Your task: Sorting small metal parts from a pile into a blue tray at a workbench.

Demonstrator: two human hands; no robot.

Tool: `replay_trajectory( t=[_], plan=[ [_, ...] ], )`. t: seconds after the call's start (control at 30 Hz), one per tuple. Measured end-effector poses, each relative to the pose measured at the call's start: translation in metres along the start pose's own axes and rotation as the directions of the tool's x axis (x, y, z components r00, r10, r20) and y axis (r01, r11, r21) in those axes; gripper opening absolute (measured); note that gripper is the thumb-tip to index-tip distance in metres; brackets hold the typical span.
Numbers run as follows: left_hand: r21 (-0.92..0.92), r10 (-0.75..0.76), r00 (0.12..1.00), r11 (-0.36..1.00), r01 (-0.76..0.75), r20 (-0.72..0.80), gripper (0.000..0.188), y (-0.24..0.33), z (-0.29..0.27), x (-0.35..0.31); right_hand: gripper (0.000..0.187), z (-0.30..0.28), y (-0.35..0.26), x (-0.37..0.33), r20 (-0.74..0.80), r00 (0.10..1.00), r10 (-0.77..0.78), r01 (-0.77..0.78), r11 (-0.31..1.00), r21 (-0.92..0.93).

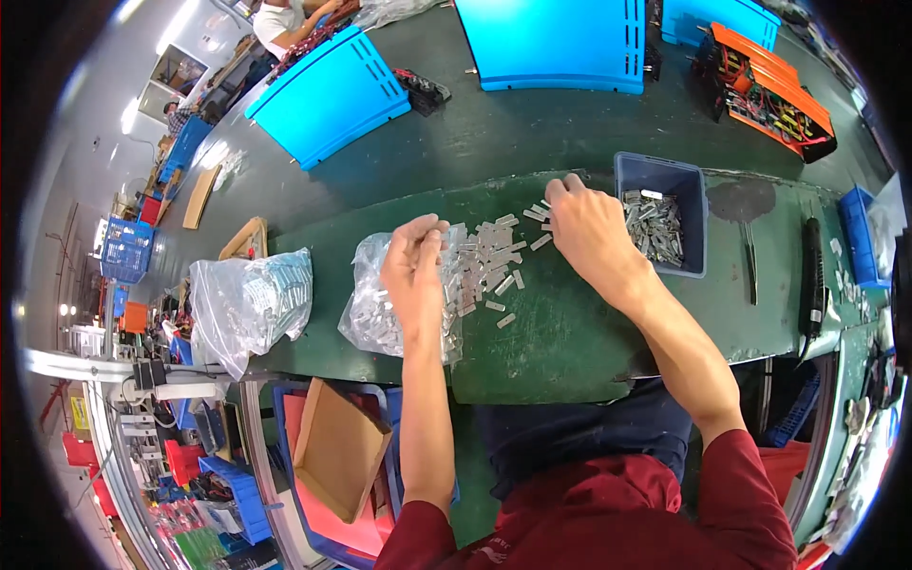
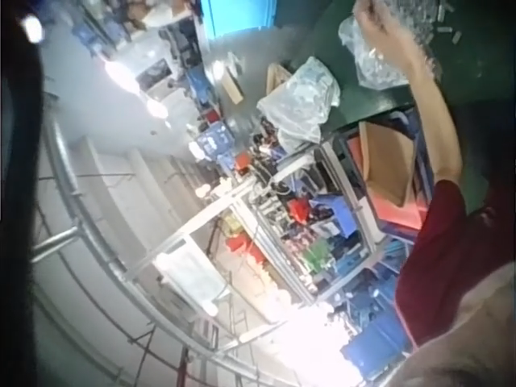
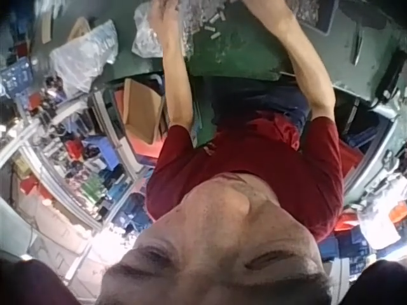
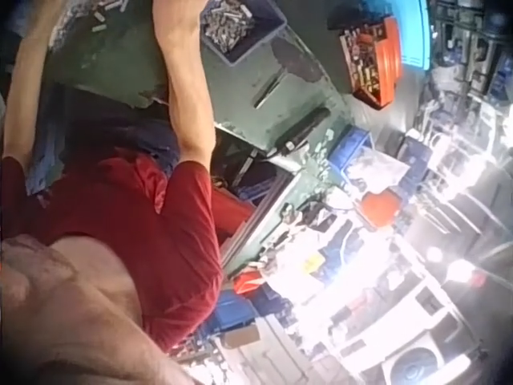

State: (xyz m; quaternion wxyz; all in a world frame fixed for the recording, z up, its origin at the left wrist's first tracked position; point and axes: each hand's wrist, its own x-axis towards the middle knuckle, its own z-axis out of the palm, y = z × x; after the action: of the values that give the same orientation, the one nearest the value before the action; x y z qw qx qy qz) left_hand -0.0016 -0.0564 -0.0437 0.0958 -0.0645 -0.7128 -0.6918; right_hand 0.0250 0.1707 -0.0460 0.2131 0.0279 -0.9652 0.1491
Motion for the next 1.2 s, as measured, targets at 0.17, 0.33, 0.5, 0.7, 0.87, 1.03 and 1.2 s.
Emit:
replay_trajectory(
  t=[0.17, 0.33, 0.5, 0.7, 0.87, 1.03, 1.2],
  plan=[
    [0.269, 0.072, 0.983, 0.956, -0.116, 0.168, 0.013, 0.005, 0.009, 0.032, 0.011, -0.002, 0.002, 0.003, 0.003, 0.999, -0.038, 0.038, 0.996, 0.087],
    [0.34, 0.092, 0.986, 0.931, -0.133, 0.136, 0.017, -0.018, 0.014, 0.039, 0.02, -0.01, 0.004, 0.005, 0.065, 0.995, -0.072, 0.068, 0.995, 0.067],
    [0.38, 0.108, 0.987, 0.913, -0.147, 0.122, 0.016, -0.024, 0.015, 0.035, 0.025, -0.013, 0.007, 0.003, 0.179, 0.979, -0.098, 0.078, 0.99, 0.117],
    [0.416, 0.176, 0.973, 0.882, -0.223, 0.147, 0.012, -0.028, 0.015, 0.032, 0.022, -0.008, 0.001, 0.007, 0.089, 0.987, -0.137, 0.12, 0.977, 0.176],
    [0.371, 0.184, 0.98, 0.907, -0.201, 0.081, 0.012, -0.027, 0.014, 0.032, 0.021, -0.001, -0.016, 0.005, -0.008, 0.943, -0.333, 0.321, 0.902, 0.291],
    [0.349, 0.161, 0.986, 0.922, -0.167, 0.045, 0.012, -0.026, 0.013, 0.033, 0.021, 0.024, -0.02, -0.002, -0.026, 0.893, -0.449, 0.445, 0.873, 0.201],
    [0.332, 0.133, 0.991, 0.935, -0.123, -0.008, 0.013, -0.03, 0.009, 0.035, 0.026, 0.029, -0.02, 0.002, -0.128, 0.904, -0.409, 0.428, 0.866, 0.257]
  ],
)
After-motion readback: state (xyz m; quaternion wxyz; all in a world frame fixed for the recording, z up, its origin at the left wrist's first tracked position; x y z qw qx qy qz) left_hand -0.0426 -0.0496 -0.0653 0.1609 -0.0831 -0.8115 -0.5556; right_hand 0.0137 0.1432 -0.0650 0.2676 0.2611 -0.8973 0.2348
